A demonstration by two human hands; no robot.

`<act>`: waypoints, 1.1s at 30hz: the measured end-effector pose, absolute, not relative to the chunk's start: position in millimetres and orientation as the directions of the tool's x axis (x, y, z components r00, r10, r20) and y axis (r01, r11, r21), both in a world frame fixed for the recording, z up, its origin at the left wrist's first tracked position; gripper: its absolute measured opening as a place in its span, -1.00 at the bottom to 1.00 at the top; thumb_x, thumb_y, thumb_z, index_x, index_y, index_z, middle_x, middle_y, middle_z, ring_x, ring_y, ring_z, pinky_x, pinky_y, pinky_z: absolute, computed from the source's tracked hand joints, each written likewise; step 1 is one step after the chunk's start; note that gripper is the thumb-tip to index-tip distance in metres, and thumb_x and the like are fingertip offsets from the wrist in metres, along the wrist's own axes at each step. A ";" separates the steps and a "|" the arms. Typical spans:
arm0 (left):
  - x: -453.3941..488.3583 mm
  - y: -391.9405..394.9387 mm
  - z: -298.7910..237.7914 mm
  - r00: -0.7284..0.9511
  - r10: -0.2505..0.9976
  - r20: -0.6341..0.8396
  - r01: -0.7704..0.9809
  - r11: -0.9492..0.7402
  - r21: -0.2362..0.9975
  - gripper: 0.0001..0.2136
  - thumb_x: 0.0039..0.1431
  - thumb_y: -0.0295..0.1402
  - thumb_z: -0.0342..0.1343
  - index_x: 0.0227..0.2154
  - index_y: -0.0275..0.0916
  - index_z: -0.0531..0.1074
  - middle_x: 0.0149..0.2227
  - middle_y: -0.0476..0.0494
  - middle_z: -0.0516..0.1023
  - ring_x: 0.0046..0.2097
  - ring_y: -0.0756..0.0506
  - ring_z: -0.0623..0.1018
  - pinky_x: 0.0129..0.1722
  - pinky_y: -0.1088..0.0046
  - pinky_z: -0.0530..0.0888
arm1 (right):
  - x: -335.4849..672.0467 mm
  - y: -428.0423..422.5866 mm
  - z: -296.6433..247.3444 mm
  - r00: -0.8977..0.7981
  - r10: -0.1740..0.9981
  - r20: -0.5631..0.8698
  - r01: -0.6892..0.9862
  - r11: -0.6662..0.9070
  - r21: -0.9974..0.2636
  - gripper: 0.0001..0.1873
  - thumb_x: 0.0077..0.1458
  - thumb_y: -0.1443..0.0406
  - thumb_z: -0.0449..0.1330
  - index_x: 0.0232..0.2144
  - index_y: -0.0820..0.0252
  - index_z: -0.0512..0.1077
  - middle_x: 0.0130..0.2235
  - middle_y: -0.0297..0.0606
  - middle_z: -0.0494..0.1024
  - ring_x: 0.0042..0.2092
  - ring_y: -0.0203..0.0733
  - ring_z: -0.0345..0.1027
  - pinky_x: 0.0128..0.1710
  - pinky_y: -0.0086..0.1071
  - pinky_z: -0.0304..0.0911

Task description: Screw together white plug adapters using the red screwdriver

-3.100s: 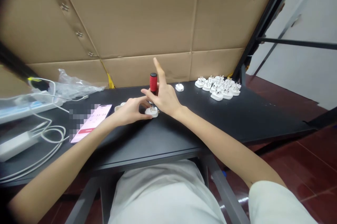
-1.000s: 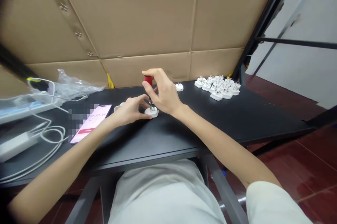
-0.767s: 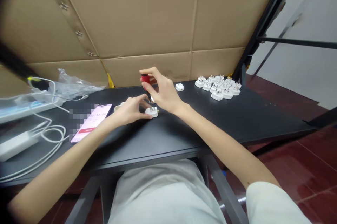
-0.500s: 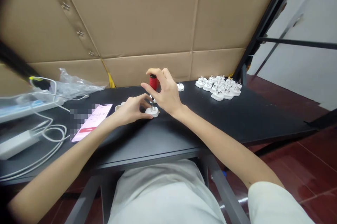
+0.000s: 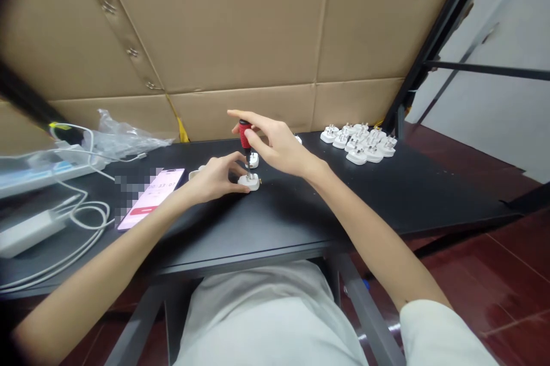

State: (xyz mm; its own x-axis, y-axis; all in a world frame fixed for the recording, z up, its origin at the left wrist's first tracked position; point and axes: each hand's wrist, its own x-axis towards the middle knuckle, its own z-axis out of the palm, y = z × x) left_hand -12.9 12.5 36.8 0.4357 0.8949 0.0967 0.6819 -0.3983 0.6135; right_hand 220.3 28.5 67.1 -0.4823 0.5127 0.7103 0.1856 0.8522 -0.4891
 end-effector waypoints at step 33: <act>-10.7 9.6 37.8 0.405 0.911 0.078 0.707 -0.366 0.605 -0.56 -0.03 -0.26 0.53 -0.12 -0.08 0.47 -0.11 -0.03 0.83 0.06 -0.32 0.78 0.15 0.20 0.60 | 202.7 23.5 74.1 -0.280 0.675 0.683 0.190 0.736 -0.650 -0.84 0.26 0.21 0.40 -0.15 0.12 0.57 -0.24 -0.34 0.72 -0.29 -0.14 0.66 -0.07 -0.19 0.60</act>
State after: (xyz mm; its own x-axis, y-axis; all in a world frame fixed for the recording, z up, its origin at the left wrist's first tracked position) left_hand -10.7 9.6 37.8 0.4049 0.9111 0.0776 0.7072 -0.3659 0.6050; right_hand 202.7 23.5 74.1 -0.2798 0.6751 0.6826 0.1901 0.7359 -0.6499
